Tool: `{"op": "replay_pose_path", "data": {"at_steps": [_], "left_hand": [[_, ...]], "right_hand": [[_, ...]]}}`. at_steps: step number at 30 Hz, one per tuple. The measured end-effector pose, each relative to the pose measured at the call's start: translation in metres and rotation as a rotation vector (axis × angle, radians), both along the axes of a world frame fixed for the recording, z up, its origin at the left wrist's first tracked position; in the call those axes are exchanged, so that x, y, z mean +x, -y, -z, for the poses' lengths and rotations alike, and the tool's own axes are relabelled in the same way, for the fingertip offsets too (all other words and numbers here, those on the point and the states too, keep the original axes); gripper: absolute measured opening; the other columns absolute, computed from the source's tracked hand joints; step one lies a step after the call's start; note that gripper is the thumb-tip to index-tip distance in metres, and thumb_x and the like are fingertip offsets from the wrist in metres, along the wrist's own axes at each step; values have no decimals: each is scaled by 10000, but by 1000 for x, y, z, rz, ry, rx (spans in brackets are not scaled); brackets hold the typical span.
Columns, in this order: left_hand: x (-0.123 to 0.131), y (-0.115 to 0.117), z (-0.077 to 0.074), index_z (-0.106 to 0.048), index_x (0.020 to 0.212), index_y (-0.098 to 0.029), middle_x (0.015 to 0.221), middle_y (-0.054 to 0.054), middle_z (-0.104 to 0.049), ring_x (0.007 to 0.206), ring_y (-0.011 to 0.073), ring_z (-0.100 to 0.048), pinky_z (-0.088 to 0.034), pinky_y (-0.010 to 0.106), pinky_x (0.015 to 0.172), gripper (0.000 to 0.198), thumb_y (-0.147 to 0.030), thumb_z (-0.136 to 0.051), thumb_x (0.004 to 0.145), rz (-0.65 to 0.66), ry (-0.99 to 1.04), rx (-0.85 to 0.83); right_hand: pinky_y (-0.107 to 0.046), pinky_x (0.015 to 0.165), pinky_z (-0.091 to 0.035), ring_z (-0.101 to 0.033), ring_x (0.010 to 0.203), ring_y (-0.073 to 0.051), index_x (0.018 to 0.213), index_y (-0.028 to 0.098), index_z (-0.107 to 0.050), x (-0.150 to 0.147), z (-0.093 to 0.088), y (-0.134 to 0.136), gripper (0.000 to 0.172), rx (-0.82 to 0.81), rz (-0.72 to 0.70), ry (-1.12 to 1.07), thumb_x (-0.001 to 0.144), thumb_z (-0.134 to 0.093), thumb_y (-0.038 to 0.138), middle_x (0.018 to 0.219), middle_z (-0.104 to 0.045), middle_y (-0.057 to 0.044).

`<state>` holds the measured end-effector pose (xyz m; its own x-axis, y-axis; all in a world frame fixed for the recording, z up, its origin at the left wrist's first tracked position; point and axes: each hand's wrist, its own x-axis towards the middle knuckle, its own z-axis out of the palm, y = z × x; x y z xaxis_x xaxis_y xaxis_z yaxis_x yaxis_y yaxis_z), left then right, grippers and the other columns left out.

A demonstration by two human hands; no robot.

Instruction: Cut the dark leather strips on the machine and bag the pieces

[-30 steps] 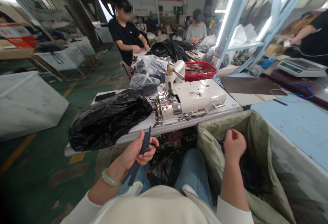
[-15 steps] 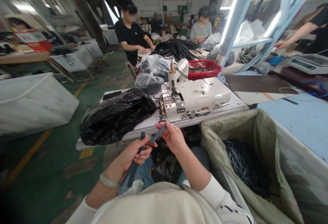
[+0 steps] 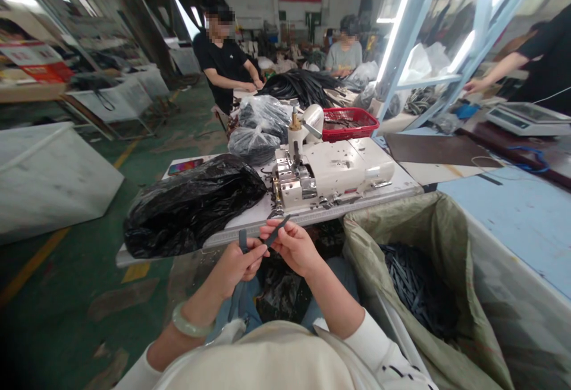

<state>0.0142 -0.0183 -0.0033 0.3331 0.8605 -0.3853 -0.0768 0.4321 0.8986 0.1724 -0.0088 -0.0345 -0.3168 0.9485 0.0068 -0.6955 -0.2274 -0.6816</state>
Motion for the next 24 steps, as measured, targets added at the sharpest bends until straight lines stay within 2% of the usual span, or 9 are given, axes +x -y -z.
{"op": "replay_pose_path", "data": {"at_steps": [4,7,10,14,17,20,22,24], "left_hand": [[2,2,1,-561,734,-153,394,-101,-385,323,16,-235,-174,150,335,389,-503,-728,694,-49,-65,79],[1,1,-1,-560,730,-152,391,-102,-382,323,14,-228,-163,151,334,400,-503,-742,673,-64,-56,63],[-2,-3,0,-577,736,-142,405,-100,-380,328,11,-219,-137,153,335,396,-488,-756,667,-42,22,-9],[-8,-10,8,-597,773,-130,459,-99,-365,357,3,-193,-104,153,351,384,-473,-751,695,41,149,-170],[-16,-14,15,-610,830,-124,493,-93,-367,382,3,-182,-83,150,364,399,-494,-722,729,37,178,-219],[-28,-15,22,-613,853,-123,497,-97,-351,387,0,-153,-69,151,369,420,-518,-702,743,16,185,-239],[-36,-15,25,-607,852,-125,503,-98,-346,392,0,-156,-69,147,373,411,-513,-699,750,1,200,-248],[-42,-14,28,-598,845,-128,512,-96,-352,397,0,-169,-71,141,375,400,-502,-706,749,-21,220,-256]], "right_hand": [[-274,692,-496,-662,824,-159,1051,199,-689,-6,11,-5,263,0,-34,-55,828,-697,338,989,-725,-72],[-276,690,-492,-649,804,-151,1049,203,-681,-10,17,-8,266,-24,-52,-75,826,-697,346,973,-719,-66],[-268,662,-490,-628,776,-146,1021,205,-674,-14,18,-10,276,-41,-67,-89,803,-717,370,918,-704,-49],[-238,581,-481,-584,686,-132,801,193,-638,-15,16,-27,296,-57,-39,-79,710,-784,433,722,-613,0],[-198,508,-455,-461,498,-63,732,170,-609,-6,14,-63,341,-182,128,83,669,-805,442,604,-518,47],[-150,378,-336,-290,380,-23,699,138,-608,10,11,-108,302,-328,379,348,724,-756,400,480,-423,85],[-145,344,-292,-267,355,-23,649,134,-585,21,10,-133,279,-370,473,436,752,-725,353,424,-380,94],[-145,333,-285,-272,341,-23,622,134,-570,28,9,-149,262,-386,500,460,762,-708,307,403,-371,94]]}}
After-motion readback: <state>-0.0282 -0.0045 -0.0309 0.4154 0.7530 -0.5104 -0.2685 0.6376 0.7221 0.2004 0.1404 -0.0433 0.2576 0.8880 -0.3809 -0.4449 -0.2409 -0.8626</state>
